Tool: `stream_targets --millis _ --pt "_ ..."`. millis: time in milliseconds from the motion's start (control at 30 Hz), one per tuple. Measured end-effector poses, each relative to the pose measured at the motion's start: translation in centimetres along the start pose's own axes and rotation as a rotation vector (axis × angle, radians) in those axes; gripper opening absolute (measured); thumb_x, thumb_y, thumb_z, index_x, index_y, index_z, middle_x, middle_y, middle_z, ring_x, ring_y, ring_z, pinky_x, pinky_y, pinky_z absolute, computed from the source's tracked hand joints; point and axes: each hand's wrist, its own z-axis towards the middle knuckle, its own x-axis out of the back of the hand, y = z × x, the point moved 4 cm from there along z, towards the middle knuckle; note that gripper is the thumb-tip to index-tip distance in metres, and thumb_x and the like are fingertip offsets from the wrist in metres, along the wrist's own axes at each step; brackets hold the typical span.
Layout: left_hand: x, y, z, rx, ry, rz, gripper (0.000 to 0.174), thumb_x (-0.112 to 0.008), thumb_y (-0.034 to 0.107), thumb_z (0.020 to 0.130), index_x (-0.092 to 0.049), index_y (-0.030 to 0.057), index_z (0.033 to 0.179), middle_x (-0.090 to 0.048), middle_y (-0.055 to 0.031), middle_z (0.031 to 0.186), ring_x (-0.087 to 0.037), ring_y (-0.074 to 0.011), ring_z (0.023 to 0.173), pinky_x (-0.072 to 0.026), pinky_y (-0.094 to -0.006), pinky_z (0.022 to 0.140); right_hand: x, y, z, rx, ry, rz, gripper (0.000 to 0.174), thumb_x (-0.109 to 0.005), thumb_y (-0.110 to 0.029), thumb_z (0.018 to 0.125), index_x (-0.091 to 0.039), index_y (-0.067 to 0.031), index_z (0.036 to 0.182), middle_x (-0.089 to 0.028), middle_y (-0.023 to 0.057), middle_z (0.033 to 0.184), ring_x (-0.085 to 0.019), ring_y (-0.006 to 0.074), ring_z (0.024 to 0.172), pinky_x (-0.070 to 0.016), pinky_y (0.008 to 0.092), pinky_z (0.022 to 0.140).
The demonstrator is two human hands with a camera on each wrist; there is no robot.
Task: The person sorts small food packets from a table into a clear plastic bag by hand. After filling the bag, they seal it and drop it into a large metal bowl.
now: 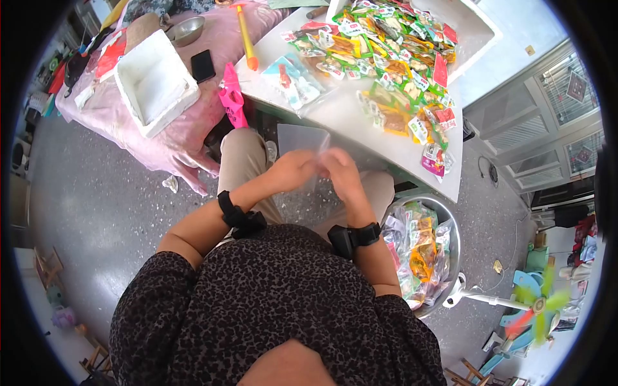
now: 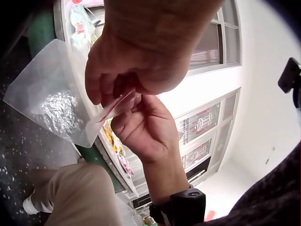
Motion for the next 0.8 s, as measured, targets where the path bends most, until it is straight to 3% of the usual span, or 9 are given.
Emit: stream_targets --millis 167,267,400,600,800 --pt "0.3 -1.7 0.0 0.18 0.044 -0.001 0.014 -0.044 0.011 0.077 -0.053 -0.0001 0.078 -0.053 -0.0108 0.069 -0.053 -0.0195 0.064 -0.0406 -0.0294 0.059 0.9 0.4 0.4 0.02 0.0 -0.016 0.013 -0.046 -0.014 0.078 -0.051 -0.0029 0.077 -0.053 0.0028 0.067 -0.048 0.0081 0.059 -0.0389 0.0201 0.053" --pt "1.8 -1.7 0.2 0.206 0.155 0.038 0.013 -0.044 0.01 0.077 -0.052 -0.0005 0.077 -0.052 -0.0108 0.068 -0.052 -0.0207 0.065 -0.0404 -0.0297 0.06 1.9 0.0 0.4 -0.024 0.174 -0.052 0.012 -0.046 -0.013 0.079 -0.051 -0.0029 0.076 -0.053 0.0026 0.067 -0.05 0.008 0.061 -0.0395 0.0188 0.054" --pt "3.3 0.1 0.7 -0.044 0.341 0.346 0.012 -0.045 0.009 0.075 -0.053 0.0013 0.08 -0.052 -0.0143 0.074 -0.052 -0.0303 0.072 -0.0415 -0.0349 0.064 1.6 -1.3 0.6 0.052 0.24 -0.057 0.009 -0.047 -0.01 0.079 -0.051 -0.0025 0.076 -0.054 0.0023 0.067 -0.051 0.0078 0.061 -0.0398 0.0182 0.054" --pt "1.7 0.8 0.7 0.079 0.155 0.427 0.013 -0.046 0.012 0.075 -0.053 0.0029 0.083 -0.053 -0.0157 0.077 -0.051 -0.0328 0.076 -0.0417 -0.0385 0.066 0.0 -0.4 2.6 0.139 0.186 0.087 0.006 -0.047 -0.007 0.078 -0.051 -0.0021 0.078 -0.053 0.0025 0.069 -0.048 0.0076 0.059 -0.0395 0.0191 0.054" --pt "2.9 0.9 1.2 -0.046 0.27 0.406 0.012 -0.048 0.011 0.073 -0.051 0.0025 0.081 -0.053 -0.0144 0.074 -0.052 -0.0325 0.071 -0.0424 -0.0384 0.062 -1.5 -0.3 3.9 0.069 0.146 0.133 0.006 -0.046 -0.006 0.077 -0.05 -0.0017 0.08 -0.053 0.0043 0.074 -0.051 0.0102 0.065 -0.0431 0.0225 0.059"
